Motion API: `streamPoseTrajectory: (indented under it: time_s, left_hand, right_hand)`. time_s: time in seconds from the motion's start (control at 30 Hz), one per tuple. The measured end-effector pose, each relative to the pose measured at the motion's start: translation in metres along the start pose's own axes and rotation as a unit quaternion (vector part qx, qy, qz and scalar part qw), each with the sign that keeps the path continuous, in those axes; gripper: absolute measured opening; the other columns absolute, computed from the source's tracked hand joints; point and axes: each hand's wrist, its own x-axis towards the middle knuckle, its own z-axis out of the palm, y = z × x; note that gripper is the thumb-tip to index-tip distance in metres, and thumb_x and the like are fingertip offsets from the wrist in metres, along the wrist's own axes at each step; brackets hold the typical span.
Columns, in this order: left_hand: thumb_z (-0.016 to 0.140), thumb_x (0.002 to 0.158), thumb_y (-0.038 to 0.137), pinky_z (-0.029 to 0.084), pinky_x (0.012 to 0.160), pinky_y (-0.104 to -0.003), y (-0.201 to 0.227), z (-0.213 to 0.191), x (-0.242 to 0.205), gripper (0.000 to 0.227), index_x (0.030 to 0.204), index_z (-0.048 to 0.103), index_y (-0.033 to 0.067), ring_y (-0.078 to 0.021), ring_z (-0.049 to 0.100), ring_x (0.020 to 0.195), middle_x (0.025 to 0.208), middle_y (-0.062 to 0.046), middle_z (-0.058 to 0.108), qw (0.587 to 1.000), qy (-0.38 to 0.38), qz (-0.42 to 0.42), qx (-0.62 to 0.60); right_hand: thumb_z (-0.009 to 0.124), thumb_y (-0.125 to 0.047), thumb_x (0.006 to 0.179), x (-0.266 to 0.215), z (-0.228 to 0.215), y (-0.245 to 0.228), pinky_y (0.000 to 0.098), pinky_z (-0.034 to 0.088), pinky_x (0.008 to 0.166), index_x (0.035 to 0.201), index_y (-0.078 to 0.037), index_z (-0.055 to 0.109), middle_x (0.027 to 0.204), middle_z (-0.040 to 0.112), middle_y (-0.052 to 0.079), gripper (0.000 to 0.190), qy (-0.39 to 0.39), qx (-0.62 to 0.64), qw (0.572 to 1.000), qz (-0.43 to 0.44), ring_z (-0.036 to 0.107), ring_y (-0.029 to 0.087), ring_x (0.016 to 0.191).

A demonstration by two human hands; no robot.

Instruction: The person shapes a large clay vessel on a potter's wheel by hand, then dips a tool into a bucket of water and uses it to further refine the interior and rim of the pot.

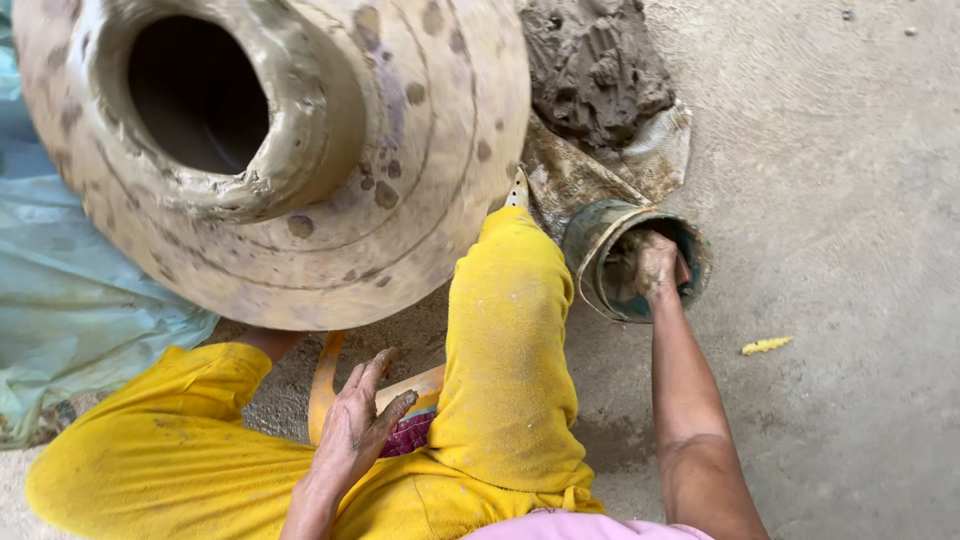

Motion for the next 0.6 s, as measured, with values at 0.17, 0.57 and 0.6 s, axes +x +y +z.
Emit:
streamPoseTrajectory:
  time_s: [0.17, 0.57, 0.6]
  left_hand:
    - [0.076, 0.083, 0.030, 0.052, 0.097, -0.043, 0.001, 0.000, 0.005, 0.067, 0.143, 0.051, 0.0114, -0.0346, 0.063, 0.121, 0.130, -0.018, 0.064, 1.000, -0.010, -0.002, -0.012]
    - [0.076, 0.083, 0.029, 0.051, 0.099, -0.044, -0.009, 0.002, 0.003, 0.069, 0.144, 0.050, 0.0097, -0.0361, 0.061, 0.123, 0.133, -0.019, 0.063, 1.000, 0.007, -0.006, -0.006]
    - [0.076, 0.084, 0.030, 0.051, 0.099, -0.043, -0.009, 0.002, 0.003, 0.069, 0.144, 0.049, 0.0100, -0.0362, 0.061, 0.124, 0.133, -0.018, 0.062, 1.000, 0.004, -0.015, -0.003]
  right_hand:
    - [0.066, -0.009, 0.090, -0.002, 0.010, -0.008, 0.0365, 0.058, 0.079, 0.118, -0.014, 0.066, 0.108, 0.072, 0.005, 0.028, 0.160, -0.046, 0.986, -0.008, 0.072, 0.022, 0.093]
    - [0.064, -0.012, 0.094, 0.018, 0.043, -0.036, 0.0363, 0.056, 0.074, 0.115, -0.013, 0.067, 0.103, 0.072, 0.004, 0.021, 0.091, -0.161, 0.980, 0.079, 0.070, 0.020, 0.087]
    - [0.064, -0.012, 0.095, 0.018, 0.042, -0.034, 0.0362, 0.056, 0.074, 0.115, -0.013, 0.067, 0.103, 0.072, 0.004, 0.020, 0.121, -0.151, 0.978, 0.079, 0.069, 0.020, 0.087]
